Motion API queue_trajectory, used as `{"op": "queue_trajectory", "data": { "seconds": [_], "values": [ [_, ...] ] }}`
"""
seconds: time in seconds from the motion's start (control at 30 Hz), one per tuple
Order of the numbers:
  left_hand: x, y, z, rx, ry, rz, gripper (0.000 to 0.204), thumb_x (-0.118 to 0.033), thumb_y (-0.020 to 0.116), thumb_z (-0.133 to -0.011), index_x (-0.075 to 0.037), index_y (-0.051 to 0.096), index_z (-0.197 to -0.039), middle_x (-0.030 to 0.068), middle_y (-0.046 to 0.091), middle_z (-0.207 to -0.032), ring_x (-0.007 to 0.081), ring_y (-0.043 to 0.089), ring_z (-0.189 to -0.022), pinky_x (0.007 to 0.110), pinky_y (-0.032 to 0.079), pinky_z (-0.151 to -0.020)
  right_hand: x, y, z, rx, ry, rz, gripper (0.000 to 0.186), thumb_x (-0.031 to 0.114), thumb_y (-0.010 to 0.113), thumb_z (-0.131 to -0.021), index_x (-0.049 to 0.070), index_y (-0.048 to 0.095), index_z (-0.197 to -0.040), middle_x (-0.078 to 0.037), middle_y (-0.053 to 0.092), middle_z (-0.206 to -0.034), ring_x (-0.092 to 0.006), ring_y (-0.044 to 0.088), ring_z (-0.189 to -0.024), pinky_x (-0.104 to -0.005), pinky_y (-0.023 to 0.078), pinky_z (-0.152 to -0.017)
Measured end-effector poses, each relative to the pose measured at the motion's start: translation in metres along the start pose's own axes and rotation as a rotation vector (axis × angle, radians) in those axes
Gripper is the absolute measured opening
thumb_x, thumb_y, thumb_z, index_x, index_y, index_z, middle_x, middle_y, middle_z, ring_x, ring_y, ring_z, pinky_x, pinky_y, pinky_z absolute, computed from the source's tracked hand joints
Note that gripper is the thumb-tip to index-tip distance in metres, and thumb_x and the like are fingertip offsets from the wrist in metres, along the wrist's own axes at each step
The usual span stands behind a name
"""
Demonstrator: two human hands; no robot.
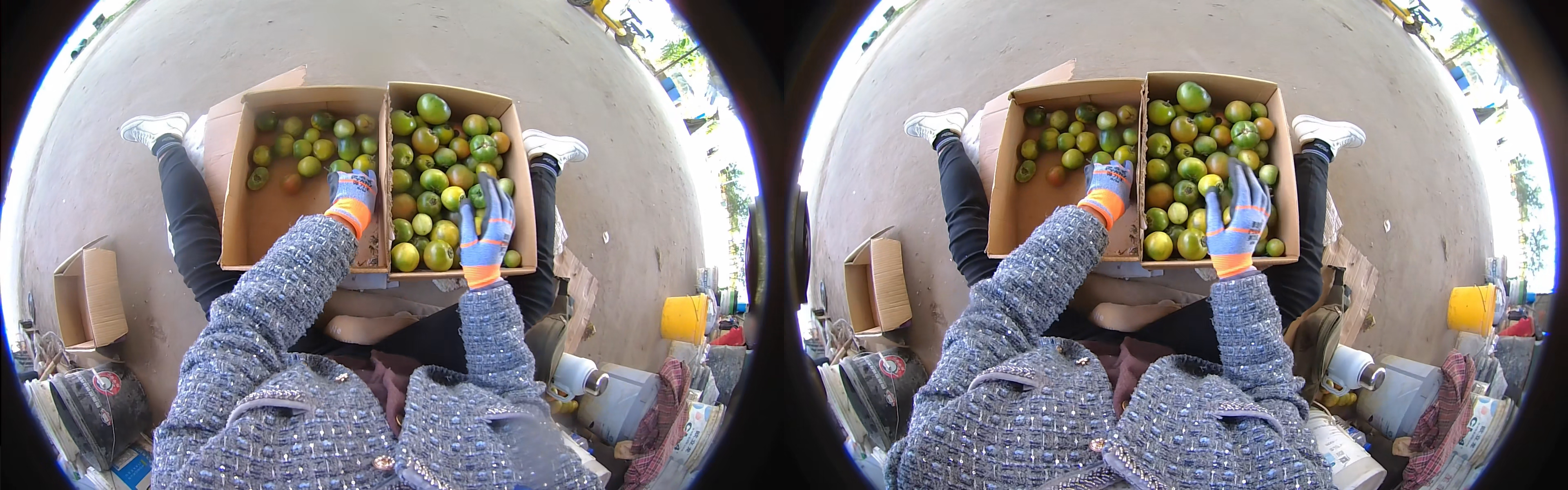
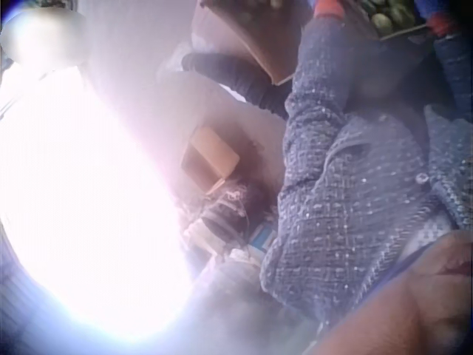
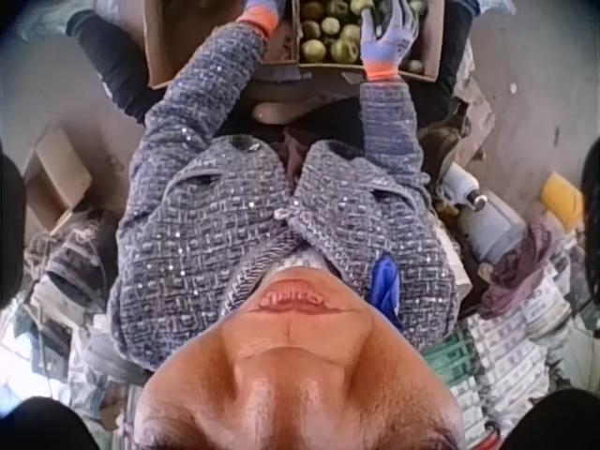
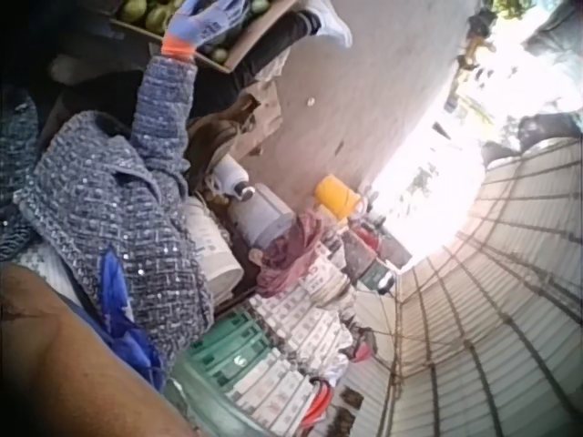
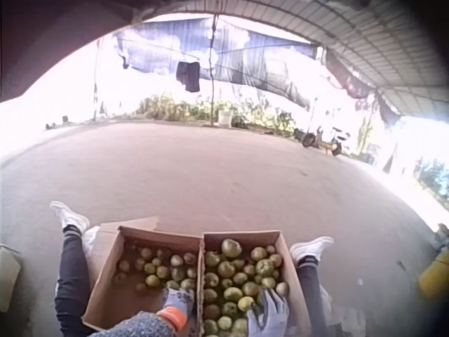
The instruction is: The person sits on the ground and sorts green and yellowish fruits between two cardboard boxes. They repeatedly pick up fruits, inspect them, and place them into one of the boxes, gradually emptying one box and filling the other.
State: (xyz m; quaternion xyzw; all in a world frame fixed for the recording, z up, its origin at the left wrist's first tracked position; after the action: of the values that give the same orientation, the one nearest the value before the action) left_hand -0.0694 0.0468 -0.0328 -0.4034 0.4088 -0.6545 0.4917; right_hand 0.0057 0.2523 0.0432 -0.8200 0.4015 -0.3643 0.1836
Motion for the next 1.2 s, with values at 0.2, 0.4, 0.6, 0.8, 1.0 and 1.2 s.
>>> {"op": "queue_trajectory", "data": {
  "seconds": [0.2,0.4,0.6,0.8,1.0,1.2],
  "values": [
    [0.051,-0.015,0.015,0.326,-0.095,0.883,0.062,-0.047,0.076,-0.074,0.001,0.060,-0.111,0.0119,0.066,-0.102,0.0181,0.067,-0.081,0.031,0.052,-0.063,0.045,0.054,-0.028,0.433,-0.248,-0.164,0.060,0.030,0.068,-0.081,0.009,0.049,-0.134,-0.014,0.053,-0.129,-0.0317,0.049,-0.118,-0.0452,0.033,-0.105],
    [0.061,-0.002,0.013,-0.090,0.778,1.604,0.037,-0.018,0.056,-0.093,-0.007,0.052,-0.128,0.0055,0.062,-0.091,0.0107,0.057,-0.073,0.026,0.048,-0.063,0.068,0.087,-0.050,0.648,-0.361,-0.085,0.076,0.038,0.069,-0.079,0.016,0.037,-0.145,-0.014,0.050,-0.130,-0.0328,0.049,-0.115,-0.0442,0.036,-0.100],
    [0.070,0.003,0.001,-0.402,-0.011,2.012,0.026,-0.019,0.061,-0.094,-0.001,0.062,-0.113,0.0014,0.063,-0.080,0.0110,0.061,-0.076,0.025,0.050,-0.068,0.015,0.062,-0.110,0.238,-0.158,-0.044,0.057,0.025,0.075,-0.073,0.007,0.057,-0.124,-0.013,0.065,-0.101,-0.0322,0.060,-0.093,-0.0425,0.045,-0.086],
    [0.029,-0.004,0.008,-0.418,0.143,0.319,0.066,-0.031,0.074,-0.073,-0.020,0.050,-0.134,0.0061,0.051,-0.130,0.0290,0.049,-0.116,0.045,0.036,-0.099,-0.044,0.059,-0.078,-0.029,-0.069,0.239,0.044,0.029,0.073,-0.079,0.011,0.064,-0.118,-0.009,0.061,-0.114,-0.0278,0.055,-0.107,-0.0475,0.034,-0.104],
    [0.026,-0.007,-0.014,-0.213,0.065,0.122,0.070,-0.031,0.076,-0.067,-0.019,0.050,-0.131,0.0057,0.052,-0.126,0.0299,0.046,-0.116,0.045,0.035,-0.097,-0.004,0.073,-0.079,0.155,-0.251,-0.005,0.051,0.029,0.072,-0.076,0.012,0.061,-0.122,-0.008,0.058,-0.119,-0.0266,0.052,-0.113,-0.0487,0.032,-0.106],
    [0.058,-0.004,-0.004,-0.292,0.199,1.836,0.052,-0.020,0.064,-0.089,0.001,0.047,-0.134,0.0075,0.059,-0.123,0.0174,0.054,-0.113,0.033,0.038,-0.102,0.021,0.083,-0.069,0.394,-0.388,-0.227,0.069,0.042,0.072,-0.074,0.012,0.052,-0.132,-0.009,0.053,-0.128,-0.0274,0.048,-0.120,-0.0494,0.032,-0.106]
  ]
}}
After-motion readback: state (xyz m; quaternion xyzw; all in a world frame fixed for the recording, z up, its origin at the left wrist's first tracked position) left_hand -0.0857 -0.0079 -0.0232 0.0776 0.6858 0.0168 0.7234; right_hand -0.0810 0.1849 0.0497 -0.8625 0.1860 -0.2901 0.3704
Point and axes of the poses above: each hand's wrist, its own z-axis away from the middle knuckle, its own y-axis out of the palm, x = y × z, the point moved 3 cm from there along -z, towards the middle knuckle
